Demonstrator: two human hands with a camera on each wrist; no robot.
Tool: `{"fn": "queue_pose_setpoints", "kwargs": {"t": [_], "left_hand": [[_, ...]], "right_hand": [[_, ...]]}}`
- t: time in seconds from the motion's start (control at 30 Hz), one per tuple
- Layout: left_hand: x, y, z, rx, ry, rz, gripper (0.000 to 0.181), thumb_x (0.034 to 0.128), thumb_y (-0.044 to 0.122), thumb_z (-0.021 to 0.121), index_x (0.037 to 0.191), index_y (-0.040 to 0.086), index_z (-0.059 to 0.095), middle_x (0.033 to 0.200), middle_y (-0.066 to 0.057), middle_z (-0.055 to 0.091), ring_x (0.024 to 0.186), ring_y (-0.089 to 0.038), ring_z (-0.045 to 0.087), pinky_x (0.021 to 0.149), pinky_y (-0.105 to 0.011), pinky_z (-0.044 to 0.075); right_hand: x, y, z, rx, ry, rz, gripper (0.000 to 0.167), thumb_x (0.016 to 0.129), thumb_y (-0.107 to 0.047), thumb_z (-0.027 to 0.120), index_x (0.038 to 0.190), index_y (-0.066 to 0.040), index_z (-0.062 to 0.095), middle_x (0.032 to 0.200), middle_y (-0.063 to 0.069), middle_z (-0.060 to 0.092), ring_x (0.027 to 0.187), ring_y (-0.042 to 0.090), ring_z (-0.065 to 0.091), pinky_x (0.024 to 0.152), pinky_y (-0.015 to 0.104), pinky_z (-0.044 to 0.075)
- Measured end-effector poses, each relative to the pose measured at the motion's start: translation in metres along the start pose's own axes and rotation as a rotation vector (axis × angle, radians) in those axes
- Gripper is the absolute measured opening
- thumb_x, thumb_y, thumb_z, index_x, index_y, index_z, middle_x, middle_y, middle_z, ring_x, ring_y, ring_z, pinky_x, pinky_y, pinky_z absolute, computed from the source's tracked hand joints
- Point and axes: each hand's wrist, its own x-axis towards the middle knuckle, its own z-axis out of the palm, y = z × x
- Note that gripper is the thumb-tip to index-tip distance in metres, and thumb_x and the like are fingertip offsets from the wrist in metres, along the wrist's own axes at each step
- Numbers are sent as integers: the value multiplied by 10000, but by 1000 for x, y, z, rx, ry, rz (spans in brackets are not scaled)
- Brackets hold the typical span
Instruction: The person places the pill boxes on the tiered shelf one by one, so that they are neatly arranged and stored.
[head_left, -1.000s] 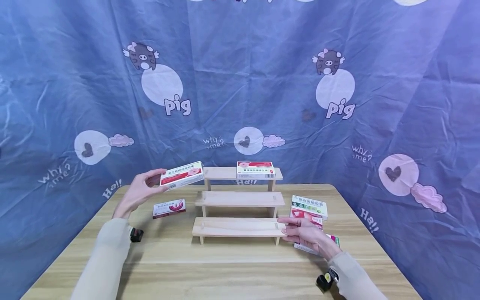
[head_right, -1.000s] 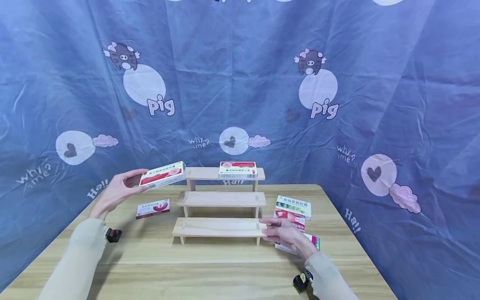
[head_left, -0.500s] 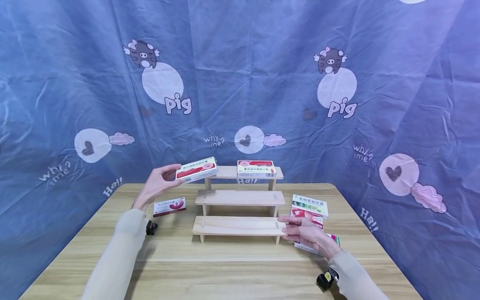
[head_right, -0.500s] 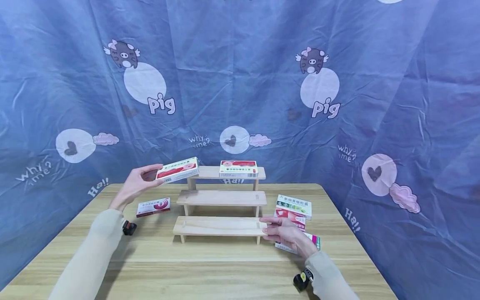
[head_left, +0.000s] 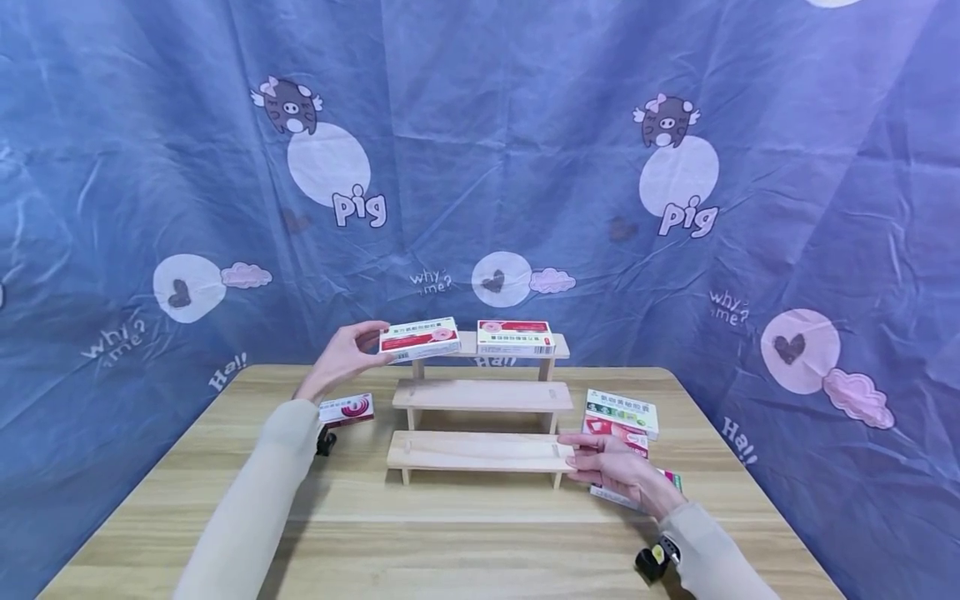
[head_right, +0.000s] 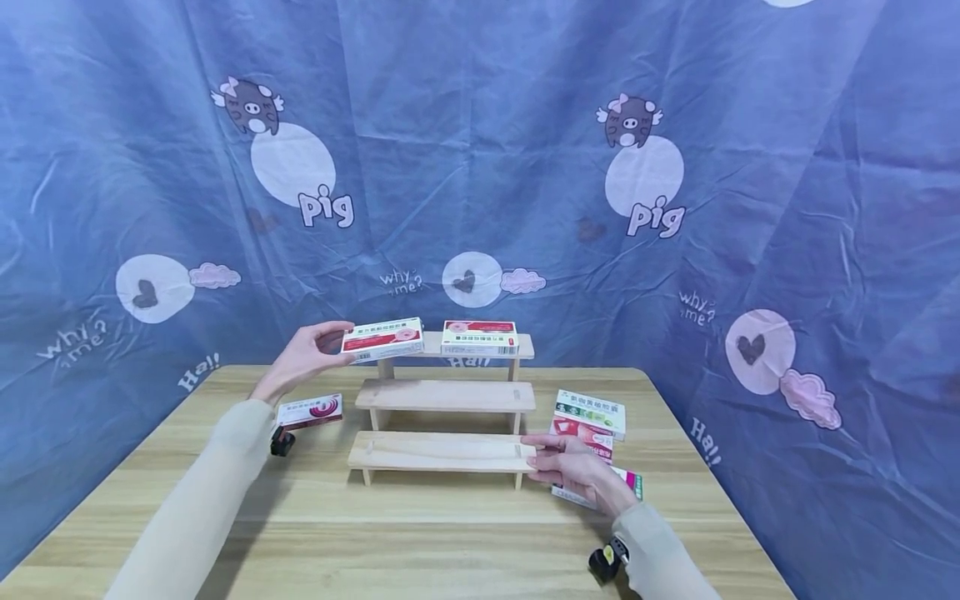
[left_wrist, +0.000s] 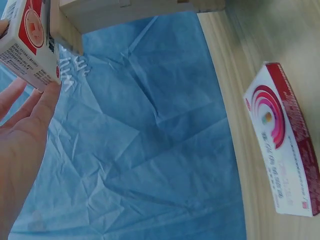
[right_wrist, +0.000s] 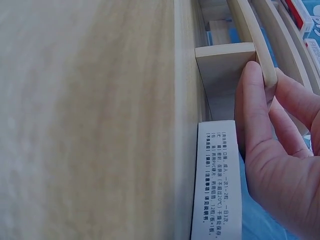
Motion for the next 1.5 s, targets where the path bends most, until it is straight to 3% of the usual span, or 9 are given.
{"fn": "queue_pose_setpoints", "kwargs": {"t": [0.3, 0.4, 0.5, 0.7, 0.83, 1.03, 1.5], "left_hand": [[18, 8, 8, -50, -78, -16, 640, 816, 67, 772, 1381, -28, 488, 1386, -246, 541, 1327, -339, 498, 992, -286, 510], [19, 17, 9, -42, -105, -21, 639, 825, 43, 756, 1390, -51, 473, 1393, -260, 528, 1336, -354, 483, 1038, -345, 484], [23, 18, 11, -35, -121, -20, 631, 827, 31, 748, 1388, -56, 474, 1395, -261, 526, 1330, -354, 487, 1072, -406, 452], [34, 8, 13, -14, -148, -32, 639, 834, 26, 736, 1405, -45, 458, 1373, -233, 555, 1269, -323, 541, 1032, -339, 497], [38, 8, 14, -43, -167, -50, 699, 842, 18, 725, 1450, -55, 386, 1452, -238, 473, 1347, -340, 466, 1107, -405, 426], [40, 9, 15, -64, -183, -60, 755, 841, 1, 721, 1470, -91, 315, 1498, -272, 396, 1397, -379, 393, 1149, -444, 361], [43, 6, 17, -60, -182, -90, 767, 838, 41, 740, 1474, -69, 324, 1473, -265, 435, 1388, -364, 414, 1147, -421, 368]], "right_hand": [[-1, 0, 0, -1, -14, 2, 488, 949, 51, 541, 1419, 92, 414, 1173, 91, 652, 1021, 176, 682, 916, 308, 566], [-1, 0, 1, -2, 2, 6, 490, 947, 55, 542, 1418, 94, 413, 1171, 96, 652, 1023, 181, 680, 916, 313, 567], [0, 0, 1, 1, 17, 13, 494, 943, 57, 548, 1417, 92, 417, 1167, 97, 654, 1023, 184, 680, 915, 318, 568], [0, 1, 0, 13, 25, 23, 521, 932, 55, 564, 1424, 100, 399, 1161, 102, 661, 1014, 195, 686, 922, 325, 565], [0, 0, 0, 26, 31, 25, 531, 929, 57, 568, 1429, 99, 395, 1155, 105, 659, 1024, 196, 680, 930, 338, 563], [0, 1, 1, 23, 30, 25, 522, 934, 46, 570, 1427, 94, 403, 1164, 104, 659, 1020, 191, 681, 926, 341, 566], [0, 0, 1, 16, 27, 19, 514, 937, 51, 560, 1425, 94, 403, 1150, 93, 665, 996, 183, 689, 911, 333, 572]]}}
